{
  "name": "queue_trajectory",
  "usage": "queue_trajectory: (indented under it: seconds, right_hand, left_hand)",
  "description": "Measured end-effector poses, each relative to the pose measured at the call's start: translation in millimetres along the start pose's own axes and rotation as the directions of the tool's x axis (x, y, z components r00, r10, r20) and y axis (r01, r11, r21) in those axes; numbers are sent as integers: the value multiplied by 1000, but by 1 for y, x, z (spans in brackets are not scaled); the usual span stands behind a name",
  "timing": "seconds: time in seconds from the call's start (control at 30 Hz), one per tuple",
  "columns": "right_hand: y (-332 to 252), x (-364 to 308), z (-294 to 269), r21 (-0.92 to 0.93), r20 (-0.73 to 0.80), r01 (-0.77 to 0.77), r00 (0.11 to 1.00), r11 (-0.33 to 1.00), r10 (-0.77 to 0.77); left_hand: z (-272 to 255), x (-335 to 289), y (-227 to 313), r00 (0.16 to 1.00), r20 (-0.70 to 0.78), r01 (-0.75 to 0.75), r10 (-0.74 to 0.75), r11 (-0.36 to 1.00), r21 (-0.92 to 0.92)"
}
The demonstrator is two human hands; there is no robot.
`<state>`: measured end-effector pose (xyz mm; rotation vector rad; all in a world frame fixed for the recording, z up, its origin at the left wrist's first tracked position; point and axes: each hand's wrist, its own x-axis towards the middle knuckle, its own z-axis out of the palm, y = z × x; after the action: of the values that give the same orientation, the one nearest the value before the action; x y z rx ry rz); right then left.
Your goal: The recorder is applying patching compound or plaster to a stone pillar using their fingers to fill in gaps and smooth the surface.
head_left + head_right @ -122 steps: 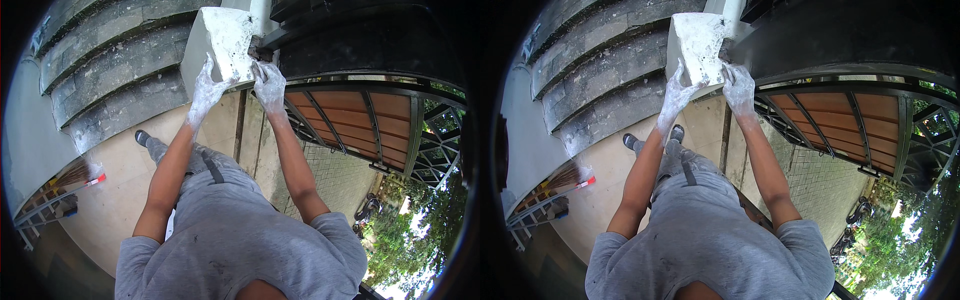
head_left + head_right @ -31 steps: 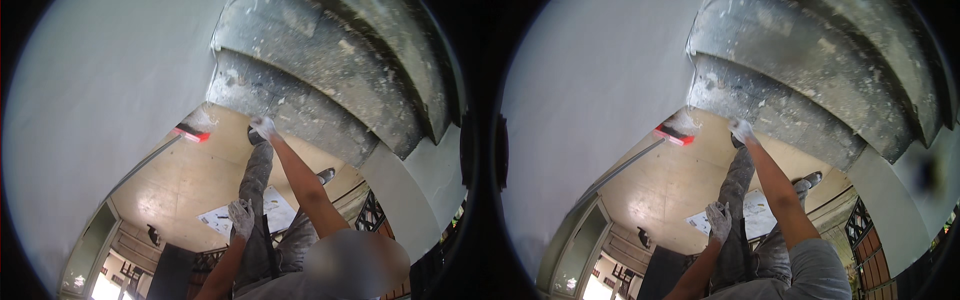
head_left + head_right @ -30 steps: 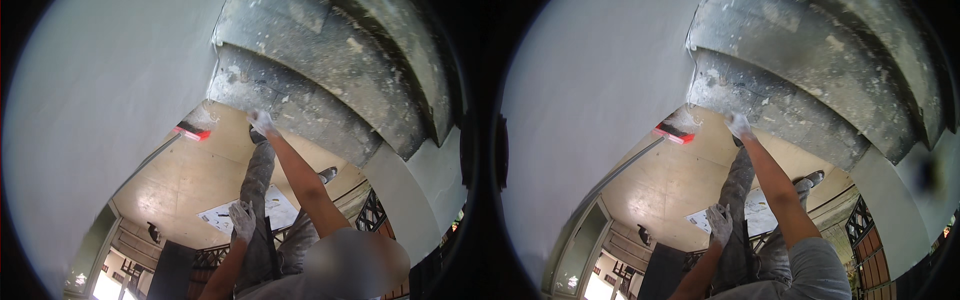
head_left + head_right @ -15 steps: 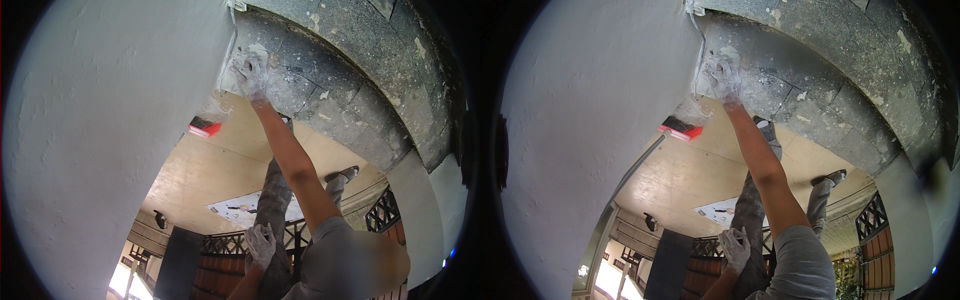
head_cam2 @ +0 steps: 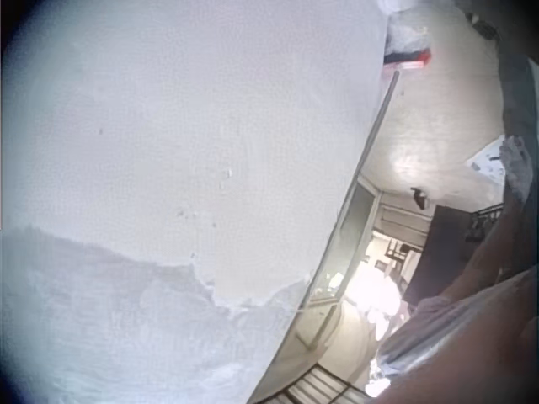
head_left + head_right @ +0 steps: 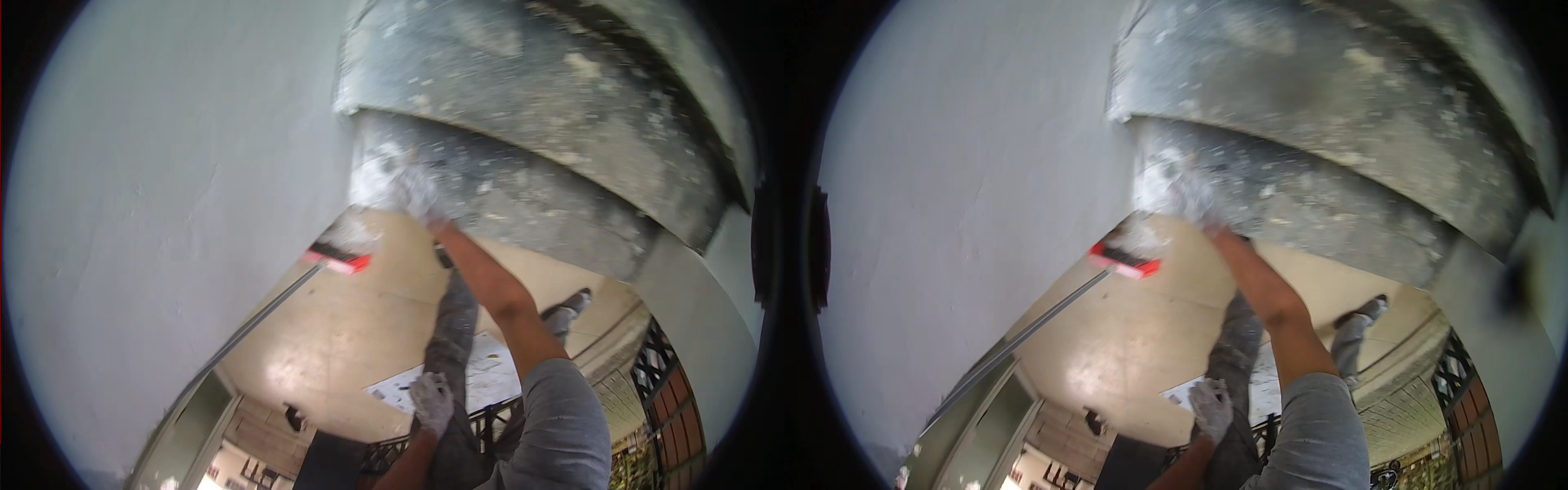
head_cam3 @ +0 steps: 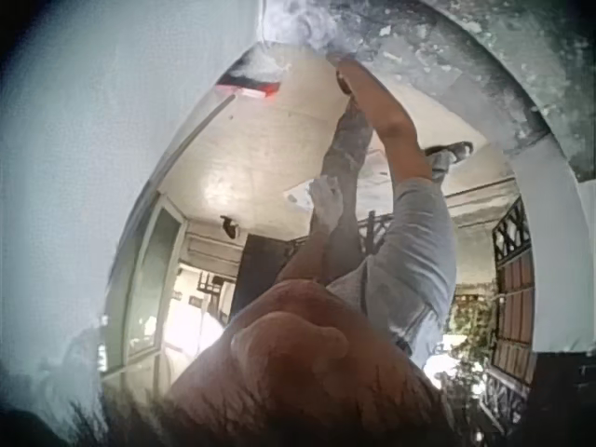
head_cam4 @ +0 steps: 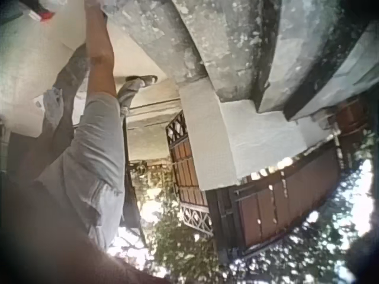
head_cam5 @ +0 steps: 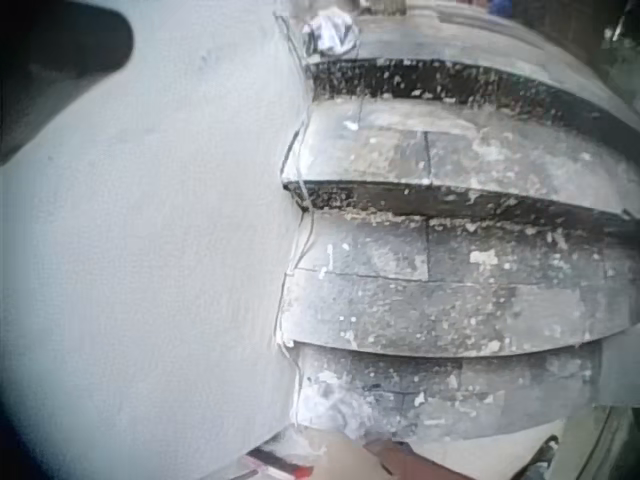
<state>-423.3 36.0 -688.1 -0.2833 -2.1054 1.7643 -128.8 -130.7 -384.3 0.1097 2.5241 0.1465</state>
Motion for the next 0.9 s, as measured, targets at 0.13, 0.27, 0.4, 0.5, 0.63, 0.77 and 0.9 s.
queue_trajectory:
  seconds: [0.13,0.27,0.4,0.5,0.63,0.77,0.9]
  right_hand:
    - [-51,-105,-176,-802,135,106,991,587,5]
    - [-282,-163,-238,-349,-183,-362,931,864,316]
    - [-414,-244,-396,-190,-495,-528,780,828,384]
    - [-494,-309,-489,754,-602,5,404,657,689]
    - [-629,-370,-629,394,-859,-203,265,897,437]
    - [-636,-411,-742,166,-975,-153,120,974,185]
    - [-644,-402,-819,-75,-997,-63,37,995,-73]
  left_hand:
    - [25,-9,14,938,263,-242,224,970,38]
    - [12,-28,-12,998,-9,-64,64,982,-175]
    - [78,-22,22,576,-558,-389,597,801,455]
    - [84,-19,76,700,-400,-362,591,777,515]
    - [76,-73,171,627,-322,-530,709,691,491]
    - [38,-165,307,661,-258,-747,705,651,-135]
    - [0,-244,393,595,-314,-773,740,633,28]
